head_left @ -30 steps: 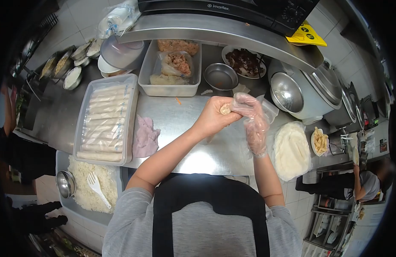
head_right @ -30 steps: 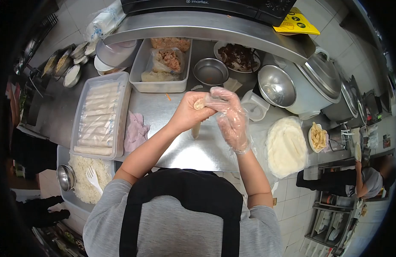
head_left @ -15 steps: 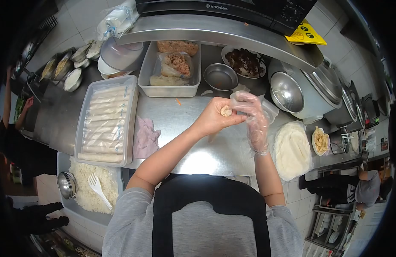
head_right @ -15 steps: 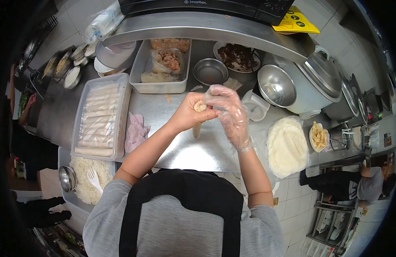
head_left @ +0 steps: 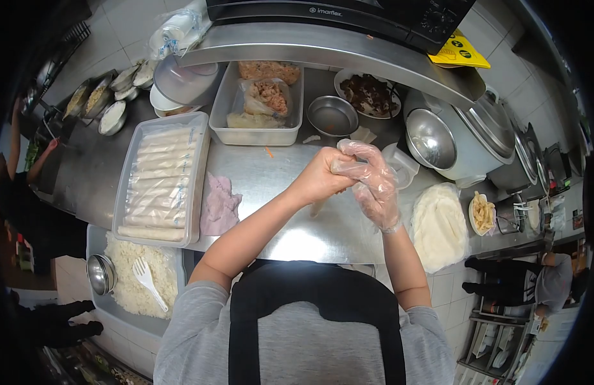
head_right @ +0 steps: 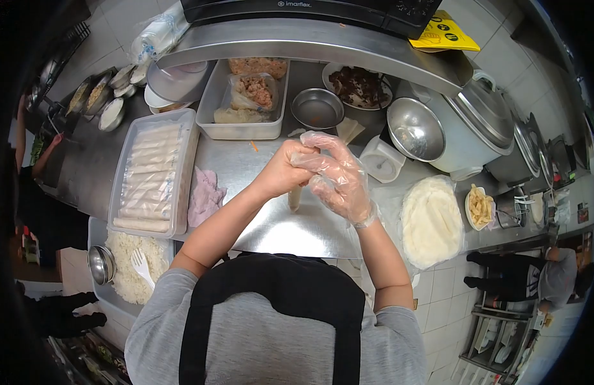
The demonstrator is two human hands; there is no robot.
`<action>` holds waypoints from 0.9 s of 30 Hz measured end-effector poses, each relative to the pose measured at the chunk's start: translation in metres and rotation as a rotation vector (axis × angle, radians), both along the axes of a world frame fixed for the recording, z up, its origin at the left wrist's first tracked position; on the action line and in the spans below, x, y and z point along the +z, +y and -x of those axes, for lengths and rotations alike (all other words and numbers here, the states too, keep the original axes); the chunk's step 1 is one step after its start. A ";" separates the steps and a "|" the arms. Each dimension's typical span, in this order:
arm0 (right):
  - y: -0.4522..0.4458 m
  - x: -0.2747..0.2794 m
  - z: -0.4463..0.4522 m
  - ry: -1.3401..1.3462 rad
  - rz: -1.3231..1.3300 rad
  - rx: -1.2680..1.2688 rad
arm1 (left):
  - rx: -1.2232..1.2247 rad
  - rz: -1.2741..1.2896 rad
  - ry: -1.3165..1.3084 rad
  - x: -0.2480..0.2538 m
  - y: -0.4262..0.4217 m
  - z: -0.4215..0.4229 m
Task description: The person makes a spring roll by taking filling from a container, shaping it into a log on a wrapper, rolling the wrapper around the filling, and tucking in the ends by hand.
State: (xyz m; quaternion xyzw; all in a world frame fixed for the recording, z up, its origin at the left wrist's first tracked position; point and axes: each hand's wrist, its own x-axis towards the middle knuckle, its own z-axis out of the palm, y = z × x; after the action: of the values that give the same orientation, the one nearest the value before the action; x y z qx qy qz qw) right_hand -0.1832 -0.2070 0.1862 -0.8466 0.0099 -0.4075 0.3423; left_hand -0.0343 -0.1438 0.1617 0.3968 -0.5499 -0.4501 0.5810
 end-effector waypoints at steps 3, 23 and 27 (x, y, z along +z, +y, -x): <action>-0.003 0.002 -0.002 0.043 0.086 -0.028 | 0.017 0.023 0.053 -0.009 -0.002 0.007; -0.026 -0.086 0.003 0.355 -0.700 0.232 | 0.148 0.129 0.210 0.013 0.017 -0.012; -0.037 -0.105 0.019 0.711 -0.904 0.493 | 0.172 0.174 0.785 0.002 0.023 -0.042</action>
State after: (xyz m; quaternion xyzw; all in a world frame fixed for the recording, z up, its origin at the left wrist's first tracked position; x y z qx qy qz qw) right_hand -0.2017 -0.2439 0.0812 -0.6792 0.0990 0.0348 0.7264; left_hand 0.0075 -0.1206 0.1639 0.1889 -0.2872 -0.4690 0.8135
